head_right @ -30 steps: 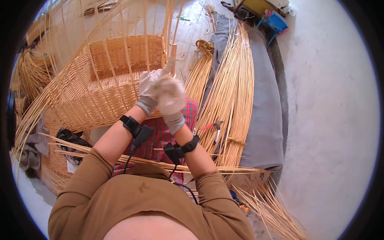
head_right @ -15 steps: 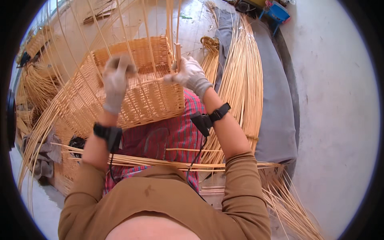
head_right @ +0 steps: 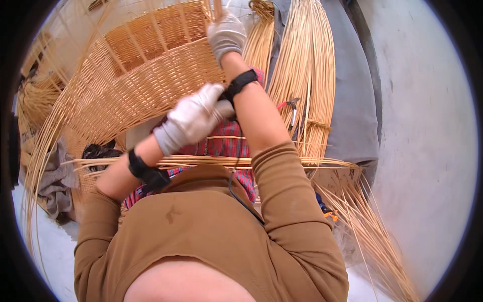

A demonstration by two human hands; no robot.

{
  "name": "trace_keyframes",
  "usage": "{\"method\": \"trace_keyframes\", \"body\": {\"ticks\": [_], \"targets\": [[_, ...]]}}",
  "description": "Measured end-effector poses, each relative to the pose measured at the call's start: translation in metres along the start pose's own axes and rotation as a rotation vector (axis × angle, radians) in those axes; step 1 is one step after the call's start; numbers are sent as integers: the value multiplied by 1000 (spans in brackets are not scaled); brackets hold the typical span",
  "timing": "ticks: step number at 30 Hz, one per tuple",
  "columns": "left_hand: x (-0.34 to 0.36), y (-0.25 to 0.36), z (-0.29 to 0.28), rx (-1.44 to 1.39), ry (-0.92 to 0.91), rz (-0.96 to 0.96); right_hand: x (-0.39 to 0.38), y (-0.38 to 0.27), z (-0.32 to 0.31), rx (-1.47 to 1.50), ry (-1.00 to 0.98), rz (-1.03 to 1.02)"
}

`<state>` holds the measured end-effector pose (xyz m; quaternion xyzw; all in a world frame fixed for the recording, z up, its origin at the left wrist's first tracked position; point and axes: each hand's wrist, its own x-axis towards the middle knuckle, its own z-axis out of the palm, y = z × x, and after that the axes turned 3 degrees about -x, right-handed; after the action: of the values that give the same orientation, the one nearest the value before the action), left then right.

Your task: The recorder is weaving a large rectangular wicker or straw basket, inserting vertical supports and weaving horizontal strands.

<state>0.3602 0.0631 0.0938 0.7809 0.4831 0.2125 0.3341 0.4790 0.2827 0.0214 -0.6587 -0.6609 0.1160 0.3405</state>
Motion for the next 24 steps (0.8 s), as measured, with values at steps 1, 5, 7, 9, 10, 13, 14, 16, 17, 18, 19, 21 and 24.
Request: {"method": "trace_keyframes", "body": {"ticks": [1, 5, 7, 9, 10, 13, 14, 16, 17, 18, 19, 21, 24], "targets": [[-12, -3, 10, -15, -33, -10, -2, 1, -3, -1, 29, -155], [-46, -13, 25, 9, -183, -193, -9, 4, -25, 209, -195, 40], [-51, -9, 30, 50, -345, -298, -13, 7, -32, 440, -207, 92], [-50, -4, 34, 26, -416, -103, -21, 5, -35, 436, -111, -64], [-53, -3, 35, 73, -369, -36, -29, 4, -38, 296, -84, -66], [-71, -35, 11, 255, -233, 3, -59, -12, -49, 342, 93, -233], [-88, -54, -3, 357, -88, -77, -74, -15, -59, 466, -29, -178], [-158, -111, -52, 609, 257, -4, -102, -25, -80, 438, -305, -109], [-209, -140, -74, 686, 235, -353, -120, -29, -88, 543, -585, -46], [-270, -169, -100, 739, 648, -191, -135, -33, -96, 550, -840, 135], [-344, -187, -111, 704, 737, -535, -151, -36, -97, 613, -1075, 79], [-490, -208, -112, 717, 1131, -952, -179, -43, -89, 597, -1389, -93], [-660, -199, -26, 503, 1046, -1843, -198, -48, -61, 569, -1565, -156]]}}
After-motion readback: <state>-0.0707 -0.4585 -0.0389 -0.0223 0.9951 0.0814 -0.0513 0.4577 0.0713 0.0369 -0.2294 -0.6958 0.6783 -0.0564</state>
